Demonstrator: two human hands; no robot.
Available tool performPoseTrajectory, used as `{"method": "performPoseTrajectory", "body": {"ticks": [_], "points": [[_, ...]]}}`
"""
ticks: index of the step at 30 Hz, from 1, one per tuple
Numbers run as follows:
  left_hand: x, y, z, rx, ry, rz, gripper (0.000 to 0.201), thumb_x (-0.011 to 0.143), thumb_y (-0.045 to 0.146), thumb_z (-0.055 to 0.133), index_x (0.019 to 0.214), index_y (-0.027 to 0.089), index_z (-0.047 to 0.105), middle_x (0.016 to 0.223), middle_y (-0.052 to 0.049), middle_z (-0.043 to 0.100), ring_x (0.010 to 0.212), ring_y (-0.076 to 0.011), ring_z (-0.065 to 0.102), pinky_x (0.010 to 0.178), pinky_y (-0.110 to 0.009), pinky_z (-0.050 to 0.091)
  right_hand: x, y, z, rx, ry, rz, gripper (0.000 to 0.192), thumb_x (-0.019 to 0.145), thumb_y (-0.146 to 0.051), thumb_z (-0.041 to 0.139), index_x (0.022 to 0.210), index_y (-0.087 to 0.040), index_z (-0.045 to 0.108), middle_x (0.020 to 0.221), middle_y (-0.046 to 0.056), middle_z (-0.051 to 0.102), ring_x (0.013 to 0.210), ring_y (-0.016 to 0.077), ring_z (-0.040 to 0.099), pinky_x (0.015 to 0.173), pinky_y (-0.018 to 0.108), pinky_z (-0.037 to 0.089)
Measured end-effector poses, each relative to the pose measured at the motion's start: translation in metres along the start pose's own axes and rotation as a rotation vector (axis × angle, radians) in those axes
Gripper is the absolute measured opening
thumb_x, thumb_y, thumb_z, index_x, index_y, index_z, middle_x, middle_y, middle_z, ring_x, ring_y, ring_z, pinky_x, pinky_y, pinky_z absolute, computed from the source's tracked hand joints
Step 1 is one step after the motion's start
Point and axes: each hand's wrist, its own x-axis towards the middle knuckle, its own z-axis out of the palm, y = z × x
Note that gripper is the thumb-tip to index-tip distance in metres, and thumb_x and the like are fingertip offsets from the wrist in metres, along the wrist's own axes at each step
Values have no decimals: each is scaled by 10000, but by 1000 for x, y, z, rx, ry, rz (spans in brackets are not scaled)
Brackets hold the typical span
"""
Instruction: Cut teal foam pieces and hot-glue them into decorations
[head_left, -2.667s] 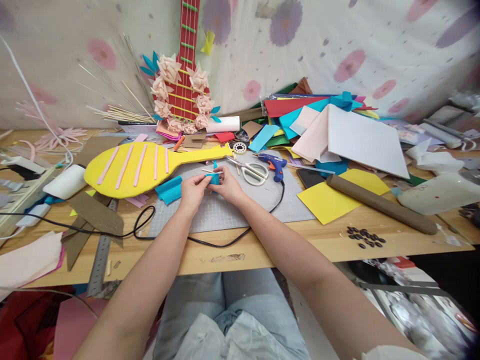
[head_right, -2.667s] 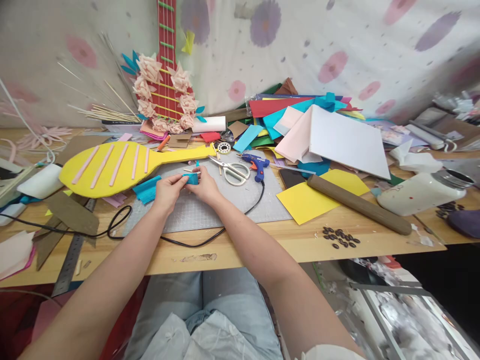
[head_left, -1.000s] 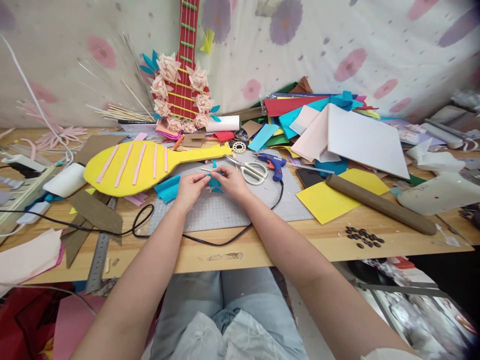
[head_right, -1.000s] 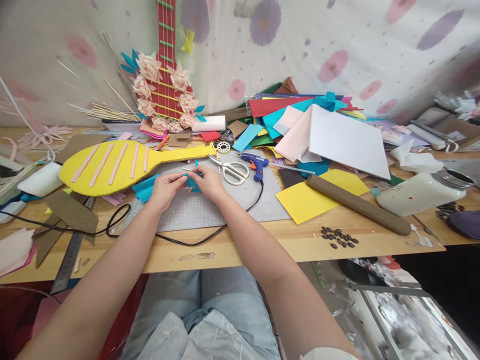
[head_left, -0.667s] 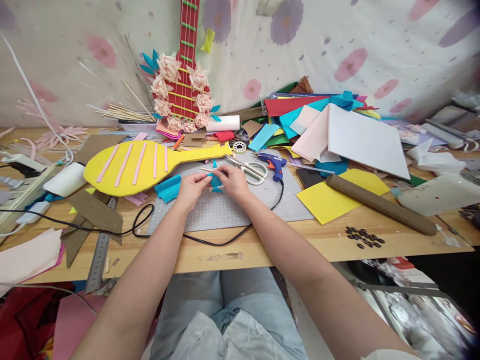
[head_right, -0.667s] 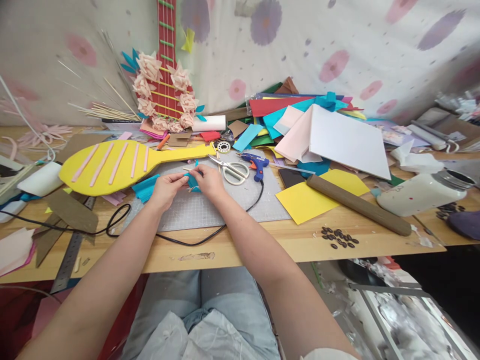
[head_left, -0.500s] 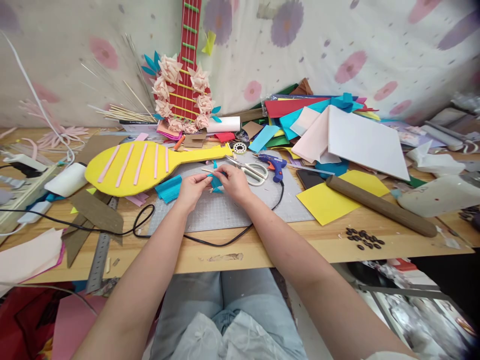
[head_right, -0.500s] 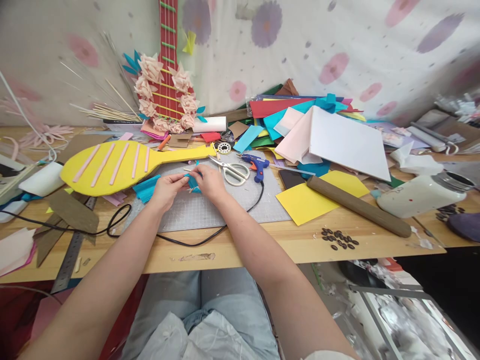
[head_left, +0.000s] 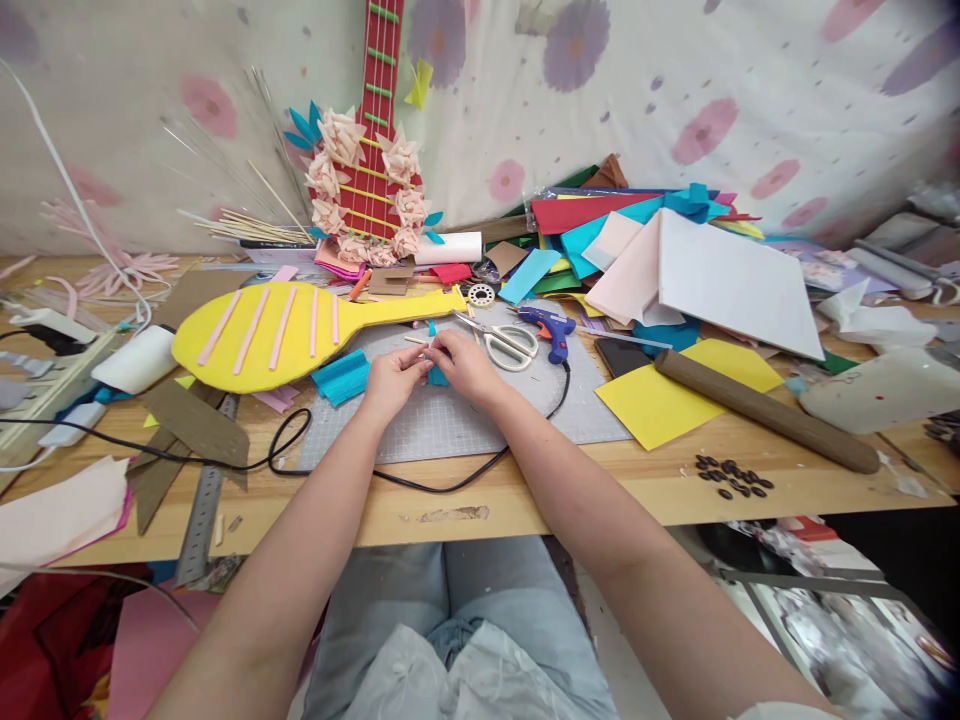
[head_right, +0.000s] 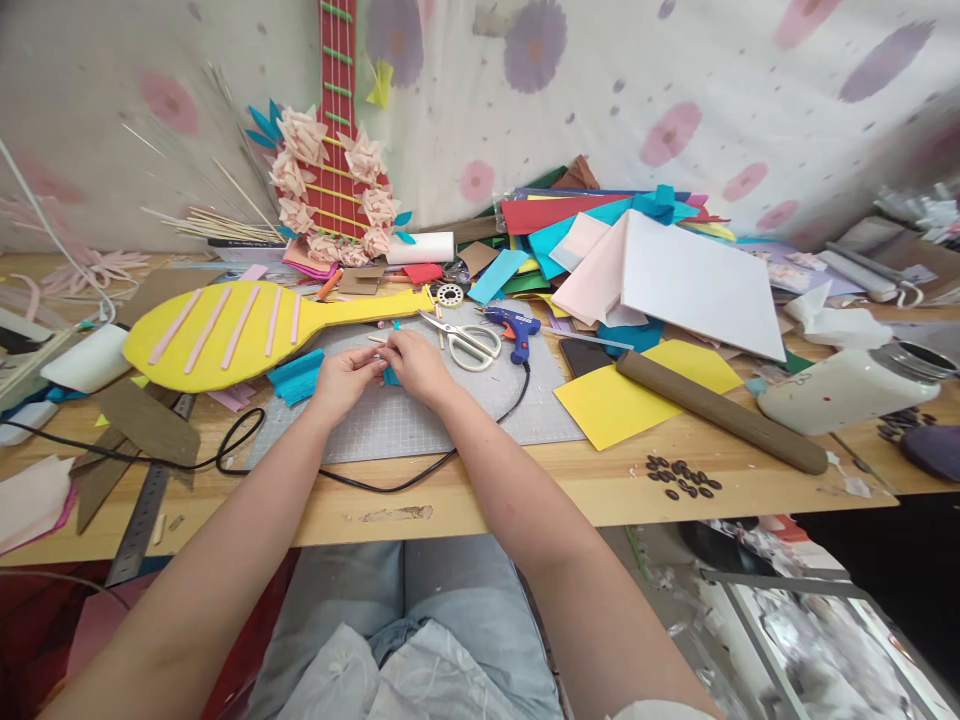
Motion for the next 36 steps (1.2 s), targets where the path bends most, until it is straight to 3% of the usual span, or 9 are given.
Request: {"method": "performPoseTrajectory", "body": {"ticks": [7,11,14,18,22,27,36], "points": [[-5,8,5,-169,-16,-132,395,536,180,737,928,146,701,771,-37,709,703,-158,634,691,-309,529,-1,-1,-1,103,-12,14,108,797,-175,502,695,-173,467,735,15,519,708,128,453,676,246,355],[-5,7,3,-164,-16,-109,420,527,203,753,939,142,697,779,-42,711,685,-157,635,678,-309,535,0,0,-4,193,-32,59,98,807,-224,498,728,-166,503,739,8,539,707,121,470,663,235,355],[-5,8,2,-148,14,-94,500,546,210,749,1033,133,665,756,-39,705,636,-138,625,676,-307,536,0,-1,-7,243,-8,127,199,851,-331,439,786,-166,529,746,-1,556,700,115,481,649,227,351],[-5,8,2,-136,49,-90,569,567,203,743,1115,114,619,781,-51,703,638,-141,628,700,-327,535,-3,-1,-6,120,-19,210,345,874,-441,379,728,-169,534,660,-13,532,629,110,447,598,228,310],[-5,6,2,-89,70,-64,568,565,199,745,1115,127,622,794,-51,704,643,-146,625,705,-334,526,-4,-2,-2,52,-65,157,266,852,-368,457,701,-172,553,667,-6,554,633,113,456,609,232,311],[-4,8,2,-147,87,-79,514,540,191,755,1041,128,659,764,-49,700,645,-152,627,687,-332,529,-3,-2,0,91,-57,149,232,843,-319,475,694,-164,562,661,-5,558,630,112,461,609,229,321],[-5,13,-2,-222,143,-115,334,411,213,817,707,120,693,686,-45,677,635,-153,611,675,-341,530,-5,0,-9,159,-97,91,144,790,-243,517,818,-157,629,742,6,628,645,106,496,615,223,348]]}}
